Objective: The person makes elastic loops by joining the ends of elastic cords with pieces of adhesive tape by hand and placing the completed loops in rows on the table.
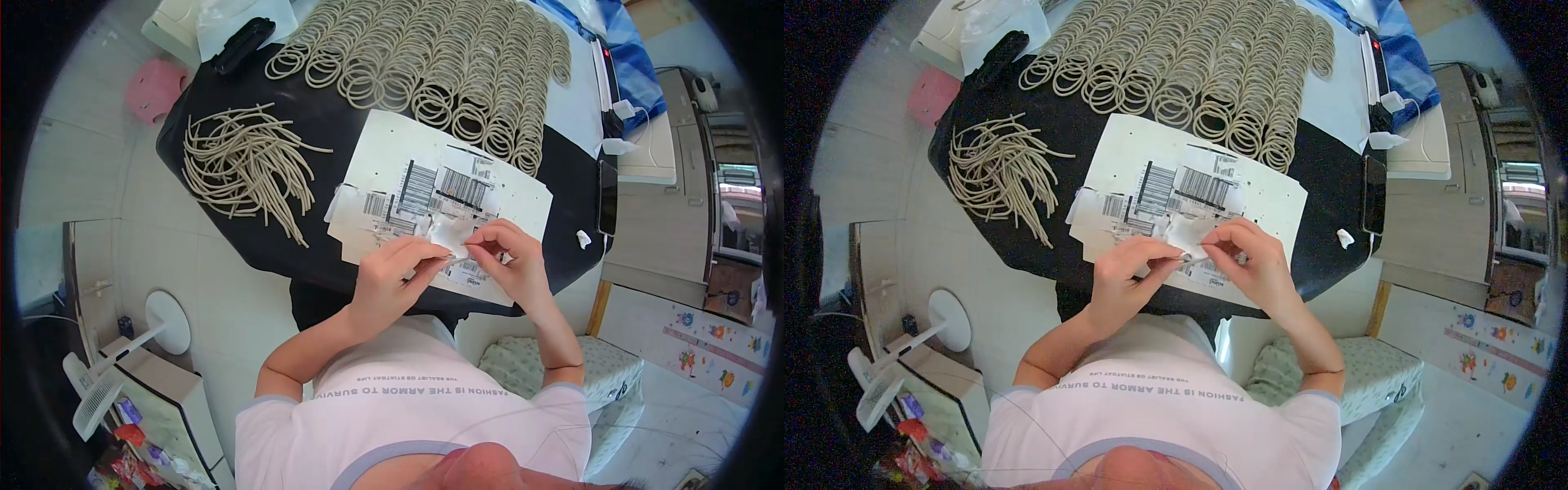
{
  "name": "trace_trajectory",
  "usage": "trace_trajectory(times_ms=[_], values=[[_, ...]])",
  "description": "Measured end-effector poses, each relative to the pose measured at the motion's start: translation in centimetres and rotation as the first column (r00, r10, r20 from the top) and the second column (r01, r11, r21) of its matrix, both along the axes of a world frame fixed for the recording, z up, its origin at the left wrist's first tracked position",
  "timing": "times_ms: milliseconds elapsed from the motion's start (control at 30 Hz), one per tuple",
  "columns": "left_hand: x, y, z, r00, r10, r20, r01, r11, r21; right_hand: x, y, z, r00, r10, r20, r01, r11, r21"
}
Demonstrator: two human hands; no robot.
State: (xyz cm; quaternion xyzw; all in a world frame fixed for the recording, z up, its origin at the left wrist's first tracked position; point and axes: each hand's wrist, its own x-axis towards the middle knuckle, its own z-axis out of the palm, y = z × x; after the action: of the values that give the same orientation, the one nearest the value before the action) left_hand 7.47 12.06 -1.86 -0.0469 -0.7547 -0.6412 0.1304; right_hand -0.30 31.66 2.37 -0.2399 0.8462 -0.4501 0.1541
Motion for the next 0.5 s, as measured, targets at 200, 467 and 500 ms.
trace_trajectory(times_ms=[200,467,500], values=[[0.09,0.02,-0.47,0.998,0.015,-0.062,-0.020,0.997,-0.078,0.22,-0.63,0.06,0.988,0.049,-0.149,-0.036,0.996,0.083],[0.13,-0.03,-0.51,0.999,-0.002,-0.054,-0.003,0.996,-0.089,0.08,-0.73,-0.58,0.957,0.116,-0.266,-0.082,0.987,0.135],[0.16,-0.03,-0.49,0.999,-0.001,-0.046,-0.003,0.996,-0.085,0.09,-0.72,-0.61,0.947,0.131,-0.295,-0.090,0.985,0.149]])
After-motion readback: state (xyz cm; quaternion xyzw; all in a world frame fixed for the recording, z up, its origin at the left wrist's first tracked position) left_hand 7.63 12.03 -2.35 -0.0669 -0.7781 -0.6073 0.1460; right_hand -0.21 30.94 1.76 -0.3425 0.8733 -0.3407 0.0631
